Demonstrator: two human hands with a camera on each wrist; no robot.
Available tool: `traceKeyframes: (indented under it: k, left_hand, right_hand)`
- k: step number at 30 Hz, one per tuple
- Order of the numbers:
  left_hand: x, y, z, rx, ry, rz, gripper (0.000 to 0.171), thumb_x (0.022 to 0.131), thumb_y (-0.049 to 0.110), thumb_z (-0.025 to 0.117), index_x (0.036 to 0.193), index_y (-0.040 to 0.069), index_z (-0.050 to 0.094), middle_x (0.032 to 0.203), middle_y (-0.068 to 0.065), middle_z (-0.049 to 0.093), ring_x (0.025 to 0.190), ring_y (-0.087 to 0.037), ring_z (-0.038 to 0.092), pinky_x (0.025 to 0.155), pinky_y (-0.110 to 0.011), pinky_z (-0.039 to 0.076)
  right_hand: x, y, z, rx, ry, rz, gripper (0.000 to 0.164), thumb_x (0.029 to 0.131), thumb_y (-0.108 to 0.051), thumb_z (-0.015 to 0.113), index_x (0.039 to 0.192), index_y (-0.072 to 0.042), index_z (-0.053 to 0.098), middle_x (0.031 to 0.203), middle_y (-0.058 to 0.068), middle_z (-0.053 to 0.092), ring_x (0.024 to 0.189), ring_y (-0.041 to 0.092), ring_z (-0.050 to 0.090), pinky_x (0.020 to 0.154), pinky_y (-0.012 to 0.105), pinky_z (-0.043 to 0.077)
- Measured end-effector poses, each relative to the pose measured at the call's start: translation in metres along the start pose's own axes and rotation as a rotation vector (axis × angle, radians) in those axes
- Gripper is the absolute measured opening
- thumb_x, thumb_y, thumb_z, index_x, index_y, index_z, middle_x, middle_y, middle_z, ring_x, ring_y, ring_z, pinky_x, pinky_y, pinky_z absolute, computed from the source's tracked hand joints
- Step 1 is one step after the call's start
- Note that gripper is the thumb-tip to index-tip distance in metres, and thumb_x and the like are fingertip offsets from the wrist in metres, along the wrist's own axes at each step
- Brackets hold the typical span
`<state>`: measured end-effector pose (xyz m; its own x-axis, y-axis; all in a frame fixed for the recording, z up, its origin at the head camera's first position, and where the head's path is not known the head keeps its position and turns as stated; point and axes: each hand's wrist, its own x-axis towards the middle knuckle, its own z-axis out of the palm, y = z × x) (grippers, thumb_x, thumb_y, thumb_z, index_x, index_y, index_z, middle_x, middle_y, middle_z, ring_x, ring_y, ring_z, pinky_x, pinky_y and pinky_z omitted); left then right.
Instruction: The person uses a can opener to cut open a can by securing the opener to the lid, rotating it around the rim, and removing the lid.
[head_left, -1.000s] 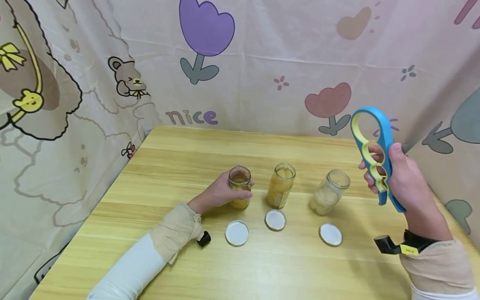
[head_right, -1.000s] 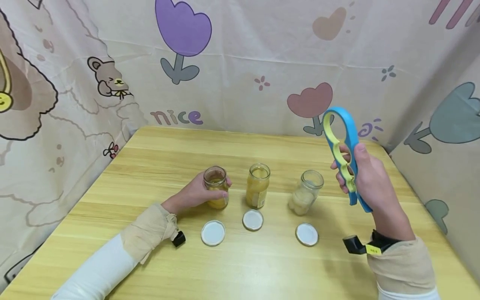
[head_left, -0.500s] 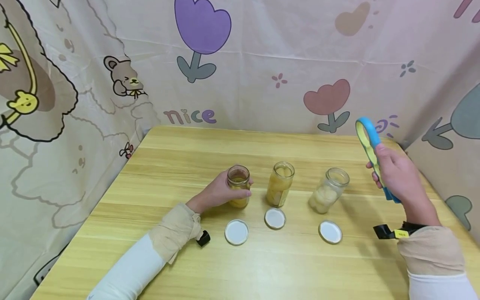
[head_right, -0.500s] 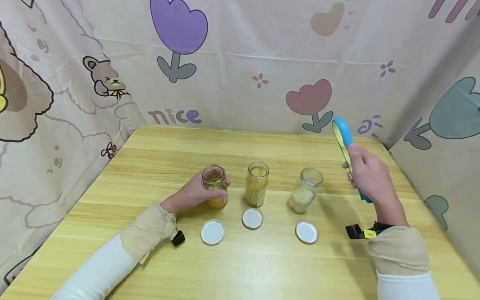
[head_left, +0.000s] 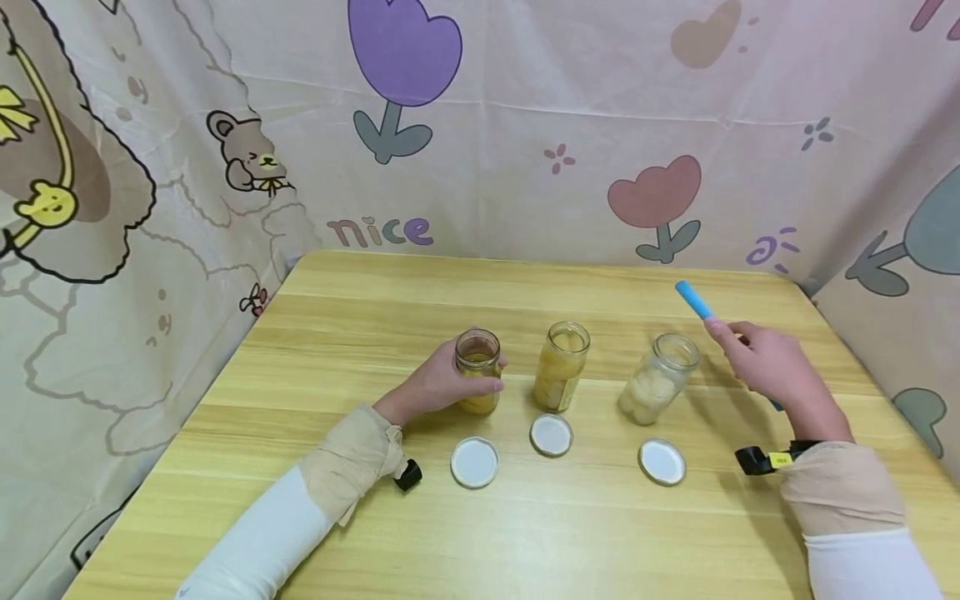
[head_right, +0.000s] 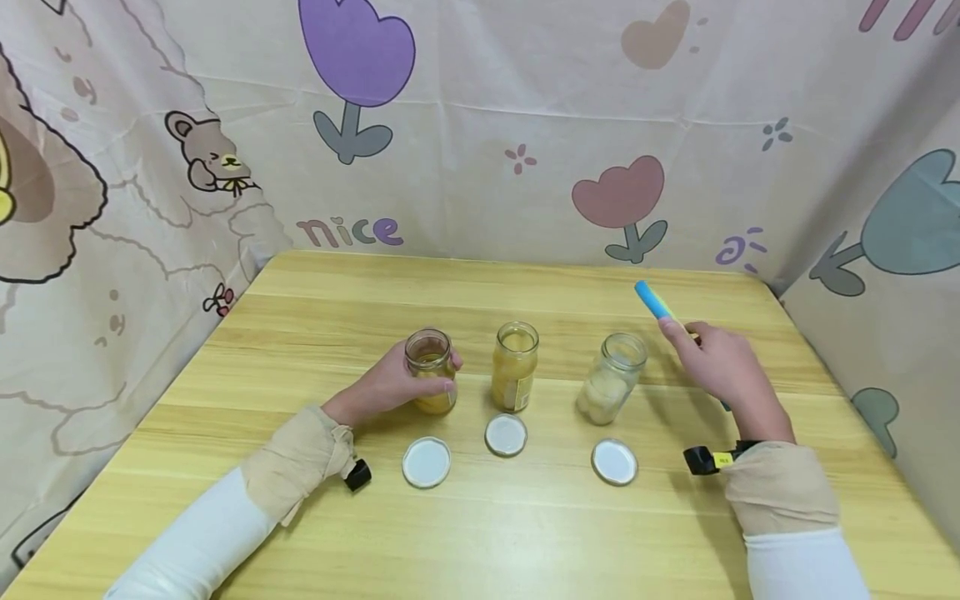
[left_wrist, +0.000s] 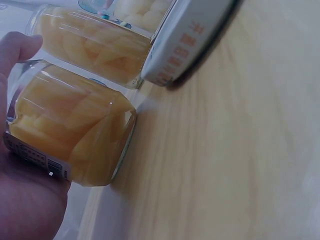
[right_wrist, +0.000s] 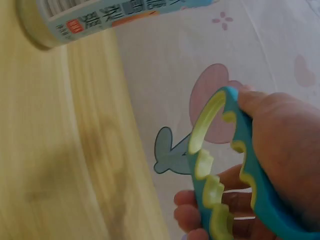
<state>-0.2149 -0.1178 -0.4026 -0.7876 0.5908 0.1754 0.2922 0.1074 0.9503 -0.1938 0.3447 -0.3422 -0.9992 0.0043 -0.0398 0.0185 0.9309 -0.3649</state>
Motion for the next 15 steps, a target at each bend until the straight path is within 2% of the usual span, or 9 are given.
traceKeyframes:
  k: [2,6,8,10,12,15]
  left_hand:
    - [0.0,-0.001,0.0,-0.001,0.001,-0.001,0.033,0.09,0.006,0.078,0.117,0.009,0.06,0.123,-0.029,0.064,0.117,-0.019,0.064,0.109,-0.027,0.047]
    - [0.0,-0.001,0.0,-0.009,0.005,0.001,0.033,0.09,0.006,0.077,0.117,0.007,0.06,0.123,-0.028,0.064,0.118,-0.024,0.064,0.108,-0.027,0.047]
    - [0.0,-0.001,0.0,-0.017,0.005,0.002,0.033,0.09,0.006,0.077,0.118,0.007,0.06,0.123,-0.029,0.064,0.117,-0.024,0.064,0.108,-0.026,0.048]
    - [-0.001,0.0,0.0,-0.021,0.003,0.0,0.033,0.09,0.006,0.077,0.118,0.007,0.06,0.123,-0.03,0.064,0.115,-0.022,0.064,0.107,-0.026,0.048]
    - [-0.001,0.0,0.0,-0.023,0.001,-0.003,0.033,0.09,0.006,0.078,0.118,0.007,0.06,0.123,-0.029,0.064,0.114,-0.02,0.065,0.106,-0.026,0.049]
    - [-0.001,0.0,0.0,-0.019,-0.003,-0.008,0.034,0.09,0.007,0.078,0.119,0.008,0.06,0.124,-0.028,0.065,0.112,-0.016,0.065,0.106,-0.026,0.049]
  right_hand:
    - [0.002,0.003,0.002,-0.03,-0.014,0.005,0.089,0.106,-0.066,0.026,0.145,0.01,0.048,0.1,0.023,0.07,0.085,0.032,0.065,0.065,0.035,0.048]
    - [0.004,0.006,0.005,-0.064,-0.04,0.017,0.09,0.105,-0.067,0.024,0.143,0.011,0.049,0.123,0.037,0.064,0.103,0.05,0.064,0.074,0.051,0.052]
    - [0.005,0.006,0.007,-0.081,-0.045,0.018,0.091,0.105,-0.068,0.025,0.142,0.012,0.048,0.126,0.04,0.061,0.106,0.054,0.062,0.075,0.054,0.052]
    - [0.006,0.007,0.009,-0.098,-0.041,0.012,0.091,0.105,-0.067,0.025,0.14,0.014,0.048,0.126,0.042,0.06,0.105,0.055,0.062,0.073,0.054,0.052]
    - [0.005,0.008,0.011,-0.111,-0.045,0.014,0.092,0.105,-0.067,0.025,0.137,0.016,0.049,0.121,0.042,0.061,0.097,0.052,0.064,0.068,0.05,0.051]
    - [0.004,0.01,0.015,-0.122,-0.059,0.022,0.093,0.105,-0.068,0.024,0.129,0.017,0.052,0.106,0.037,0.064,0.084,0.043,0.062,0.061,0.042,0.048]
